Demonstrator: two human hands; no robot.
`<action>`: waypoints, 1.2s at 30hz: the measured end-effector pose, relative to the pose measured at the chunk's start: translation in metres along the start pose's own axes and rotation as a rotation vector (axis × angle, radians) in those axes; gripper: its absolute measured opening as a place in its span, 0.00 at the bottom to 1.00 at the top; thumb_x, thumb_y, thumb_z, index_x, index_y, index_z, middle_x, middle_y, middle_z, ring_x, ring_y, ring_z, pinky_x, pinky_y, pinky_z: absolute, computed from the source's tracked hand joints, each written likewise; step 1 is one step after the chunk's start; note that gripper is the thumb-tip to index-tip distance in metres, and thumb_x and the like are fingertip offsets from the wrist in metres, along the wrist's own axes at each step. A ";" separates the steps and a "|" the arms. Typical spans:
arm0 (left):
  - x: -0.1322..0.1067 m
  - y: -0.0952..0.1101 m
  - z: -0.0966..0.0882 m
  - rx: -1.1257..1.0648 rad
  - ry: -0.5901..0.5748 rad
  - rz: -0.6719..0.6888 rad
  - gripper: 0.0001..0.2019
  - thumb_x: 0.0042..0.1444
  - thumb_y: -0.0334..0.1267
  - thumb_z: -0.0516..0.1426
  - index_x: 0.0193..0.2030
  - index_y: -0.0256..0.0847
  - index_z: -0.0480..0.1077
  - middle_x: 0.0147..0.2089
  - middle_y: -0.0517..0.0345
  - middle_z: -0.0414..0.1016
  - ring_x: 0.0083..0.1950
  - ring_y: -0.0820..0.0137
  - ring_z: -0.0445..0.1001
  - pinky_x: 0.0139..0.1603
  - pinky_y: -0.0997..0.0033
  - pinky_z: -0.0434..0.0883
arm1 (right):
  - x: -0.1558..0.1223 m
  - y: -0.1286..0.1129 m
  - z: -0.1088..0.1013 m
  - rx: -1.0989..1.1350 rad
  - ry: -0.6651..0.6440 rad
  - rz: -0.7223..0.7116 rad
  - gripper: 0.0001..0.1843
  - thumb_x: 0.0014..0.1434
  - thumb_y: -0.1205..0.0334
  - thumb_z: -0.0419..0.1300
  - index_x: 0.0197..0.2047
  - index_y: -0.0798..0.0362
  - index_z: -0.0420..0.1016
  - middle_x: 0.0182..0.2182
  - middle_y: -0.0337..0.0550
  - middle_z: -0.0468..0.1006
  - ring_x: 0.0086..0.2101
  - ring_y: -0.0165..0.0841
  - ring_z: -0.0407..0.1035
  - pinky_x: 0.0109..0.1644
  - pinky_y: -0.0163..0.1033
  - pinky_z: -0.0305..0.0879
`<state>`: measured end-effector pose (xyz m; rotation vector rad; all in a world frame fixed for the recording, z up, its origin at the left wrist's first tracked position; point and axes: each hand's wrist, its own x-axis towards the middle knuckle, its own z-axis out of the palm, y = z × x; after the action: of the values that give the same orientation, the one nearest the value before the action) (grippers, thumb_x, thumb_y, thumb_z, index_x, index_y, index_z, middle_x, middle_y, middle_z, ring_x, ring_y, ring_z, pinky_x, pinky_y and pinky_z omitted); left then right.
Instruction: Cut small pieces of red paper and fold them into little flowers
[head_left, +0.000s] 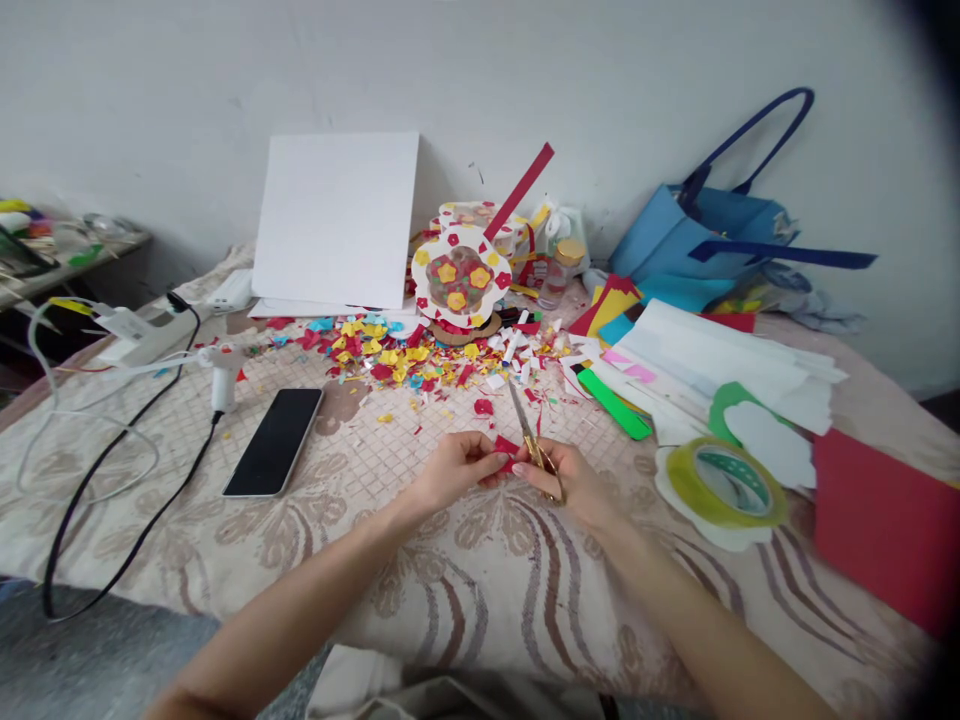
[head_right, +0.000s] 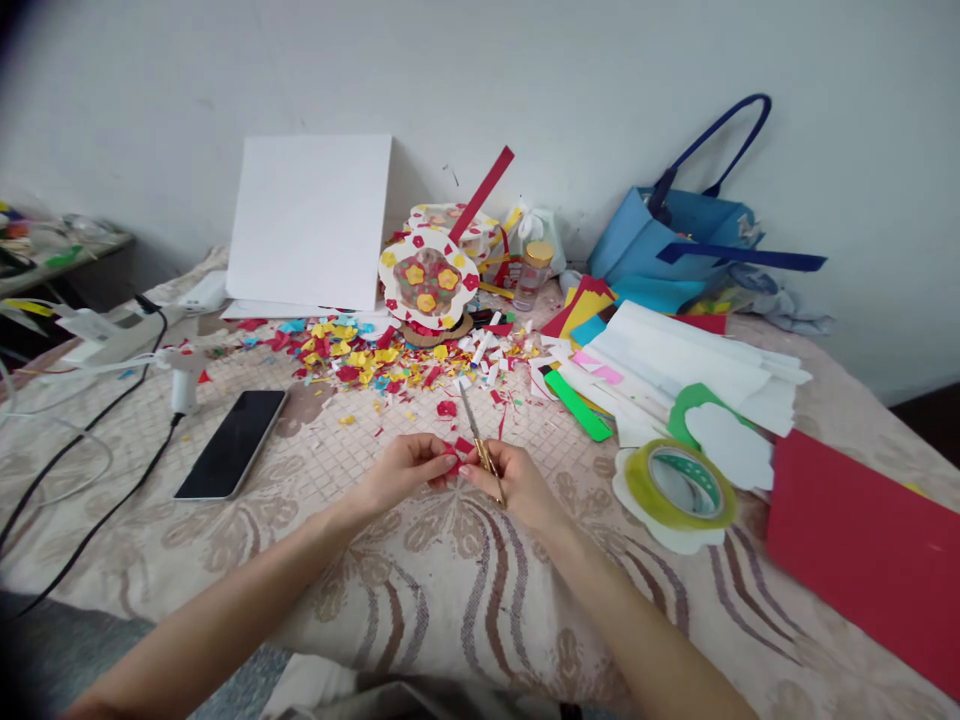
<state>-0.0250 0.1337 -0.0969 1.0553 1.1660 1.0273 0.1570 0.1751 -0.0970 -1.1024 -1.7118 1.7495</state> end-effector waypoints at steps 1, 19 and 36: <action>0.000 0.000 0.001 -0.007 -0.004 -0.001 0.18 0.46 0.50 0.62 0.28 0.34 0.68 0.24 0.58 0.72 0.22 0.78 0.69 0.25 0.77 0.65 | -0.001 0.000 0.002 -0.003 0.003 0.004 0.15 0.51 0.51 0.62 0.32 0.53 0.67 0.21 0.32 0.61 0.21 0.25 0.53 0.23 0.32 0.50; 0.000 0.013 -0.008 -0.346 0.106 -0.022 0.17 0.45 0.45 0.65 0.32 0.34 0.65 0.31 0.50 0.79 0.32 0.69 0.78 0.37 0.70 0.73 | -0.014 0.000 0.016 -0.025 -0.119 -0.161 0.28 0.57 0.33 0.43 0.36 0.51 0.62 0.22 0.35 0.59 0.23 0.28 0.54 0.27 0.36 0.53; 0.001 0.017 -0.013 -0.417 0.119 -0.024 0.18 0.44 0.43 0.65 0.31 0.35 0.63 0.29 0.52 0.78 0.32 0.68 0.79 0.38 0.69 0.75 | -0.018 -0.003 0.022 -0.150 -0.178 -0.129 0.30 0.55 0.31 0.43 0.33 0.51 0.61 0.19 0.33 0.55 0.20 0.27 0.48 0.24 0.35 0.47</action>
<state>-0.0391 0.1390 -0.0813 0.6565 0.9977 1.2614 0.1496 0.1483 -0.0925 -0.8963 -2.0028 1.7053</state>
